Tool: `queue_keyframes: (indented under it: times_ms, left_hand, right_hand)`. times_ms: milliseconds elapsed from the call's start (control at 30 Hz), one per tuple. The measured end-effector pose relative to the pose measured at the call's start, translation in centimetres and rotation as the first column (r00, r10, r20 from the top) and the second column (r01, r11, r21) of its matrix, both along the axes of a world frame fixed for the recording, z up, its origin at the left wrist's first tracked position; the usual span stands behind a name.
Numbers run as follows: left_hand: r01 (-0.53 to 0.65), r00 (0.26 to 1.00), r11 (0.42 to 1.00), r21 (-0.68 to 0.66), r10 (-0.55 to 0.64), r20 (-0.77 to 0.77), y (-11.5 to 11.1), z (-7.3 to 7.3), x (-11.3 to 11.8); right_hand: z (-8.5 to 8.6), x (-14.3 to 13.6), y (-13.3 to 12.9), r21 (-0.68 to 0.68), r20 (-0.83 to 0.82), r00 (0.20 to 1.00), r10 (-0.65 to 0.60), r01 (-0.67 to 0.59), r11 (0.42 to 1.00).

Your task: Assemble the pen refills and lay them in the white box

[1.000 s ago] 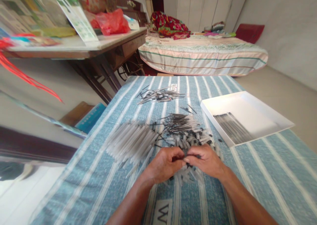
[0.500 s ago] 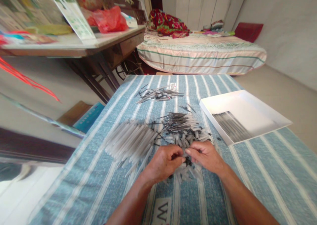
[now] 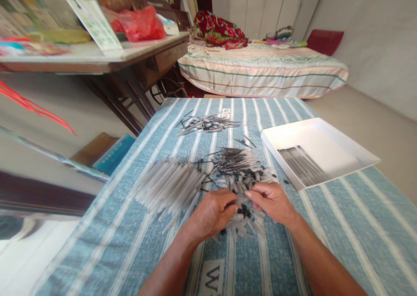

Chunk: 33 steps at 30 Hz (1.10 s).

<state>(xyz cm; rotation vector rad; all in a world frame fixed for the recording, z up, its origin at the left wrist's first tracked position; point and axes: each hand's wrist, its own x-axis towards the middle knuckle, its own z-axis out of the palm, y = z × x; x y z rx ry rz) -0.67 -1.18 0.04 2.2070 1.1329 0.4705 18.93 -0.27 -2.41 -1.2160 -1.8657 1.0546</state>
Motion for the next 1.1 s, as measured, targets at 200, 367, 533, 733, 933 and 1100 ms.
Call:
queue_keyframes:
  times_ms: [200,367,533,733,933,1100]
  left_hand:
    - [-0.018,1.0,0.999,0.034,0.019,-0.013,-0.1,-0.2,0.0]
    - [-0.071,0.997,0.996,0.045,0.069,0.043,0.0,-0.3,0.0]
    - [-0.171,0.97,0.985,-0.026,0.173,0.169,0.3,0.0,-0.3]
    - [-0.271,0.916,0.954,-0.129,0.297,0.271,0.4,0.6,-0.3]
    - [-0.339,0.827,0.889,-0.308,0.438,0.353,0.5,0.2,0.0]
    - [-0.357,0.688,0.805,-0.475,0.57,0.449,0.6,0.4,0.0]
  right_hand:
    - [0.0,-0.1,0.0,-0.007,0.002,1.0,-0.013,0.013,1.0]
    - [0.0,0.3,0.2,-0.021,-0.053,0.997,-0.051,0.05,0.999]
    - [0.3,1.5,0.7,-0.041,-0.148,0.968,-0.205,0.201,0.979]
    - [0.1,2.5,1.2,-0.085,-0.142,0.947,-0.287,0.277,0.957]
    - [-0.3,3.0,1.2,-0.023,-0.001,0.974,-0.227,0.227,0.974]
    - [-0.1,2.6,1.0,0.132,0.296,0.95,-0.097,0.06,0.989]
